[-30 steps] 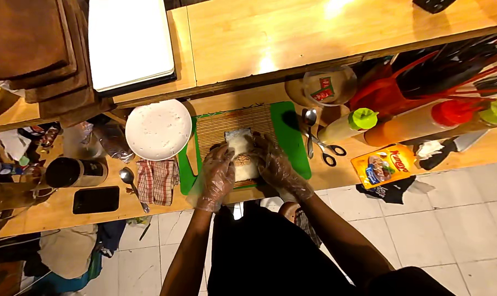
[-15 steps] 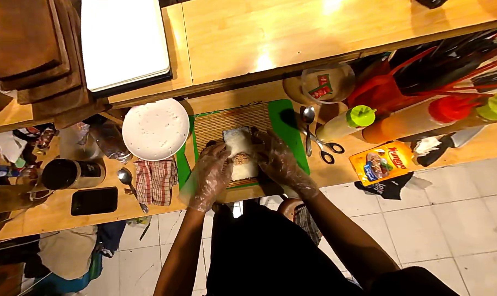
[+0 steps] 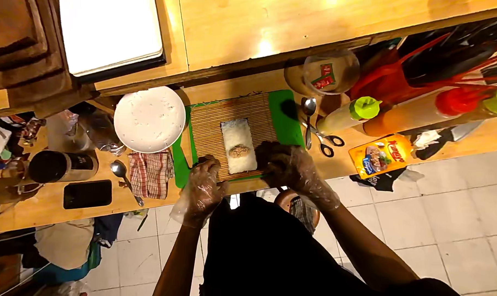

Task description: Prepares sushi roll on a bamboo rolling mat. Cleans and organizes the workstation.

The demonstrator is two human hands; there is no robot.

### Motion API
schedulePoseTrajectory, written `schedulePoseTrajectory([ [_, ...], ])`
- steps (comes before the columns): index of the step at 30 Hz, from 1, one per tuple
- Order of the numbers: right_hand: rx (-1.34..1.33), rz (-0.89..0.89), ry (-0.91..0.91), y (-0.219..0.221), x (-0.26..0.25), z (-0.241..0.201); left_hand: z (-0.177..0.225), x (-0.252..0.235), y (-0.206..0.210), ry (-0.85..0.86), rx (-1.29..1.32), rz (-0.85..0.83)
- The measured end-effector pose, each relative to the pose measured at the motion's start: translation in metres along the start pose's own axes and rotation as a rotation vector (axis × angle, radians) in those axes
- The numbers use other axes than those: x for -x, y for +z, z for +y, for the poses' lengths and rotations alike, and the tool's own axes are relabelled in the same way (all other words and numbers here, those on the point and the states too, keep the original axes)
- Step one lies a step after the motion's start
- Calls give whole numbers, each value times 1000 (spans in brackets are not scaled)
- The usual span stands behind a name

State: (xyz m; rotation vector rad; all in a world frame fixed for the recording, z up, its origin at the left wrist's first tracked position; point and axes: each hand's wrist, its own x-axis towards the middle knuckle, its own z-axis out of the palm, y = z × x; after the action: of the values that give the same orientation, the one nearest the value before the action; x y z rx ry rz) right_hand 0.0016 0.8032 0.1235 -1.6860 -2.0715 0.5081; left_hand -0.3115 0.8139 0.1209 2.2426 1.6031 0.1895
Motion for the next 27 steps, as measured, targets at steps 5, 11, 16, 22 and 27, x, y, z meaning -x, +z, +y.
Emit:
schedulePoseTrajectory([
  [5, 57, 108, 62, -11, 26, 6, 8, 24, 2, 21, 33, 170],
  [11, -29, -176, -45, 8, 109, -17, 3, 51, 15, 26, 98, 248],
  [16, -57, -90, 318, 3, 98, -31, 1, 75, 17, -89, 212, 291],
  [22, -320, -194, 26, 15, 86, -42, 3, 69, 12, -82, 192, 288],
  [27, -462, -358, -3, 22, 74, -56, -2, 73, 14, -143, 155, 349],
])
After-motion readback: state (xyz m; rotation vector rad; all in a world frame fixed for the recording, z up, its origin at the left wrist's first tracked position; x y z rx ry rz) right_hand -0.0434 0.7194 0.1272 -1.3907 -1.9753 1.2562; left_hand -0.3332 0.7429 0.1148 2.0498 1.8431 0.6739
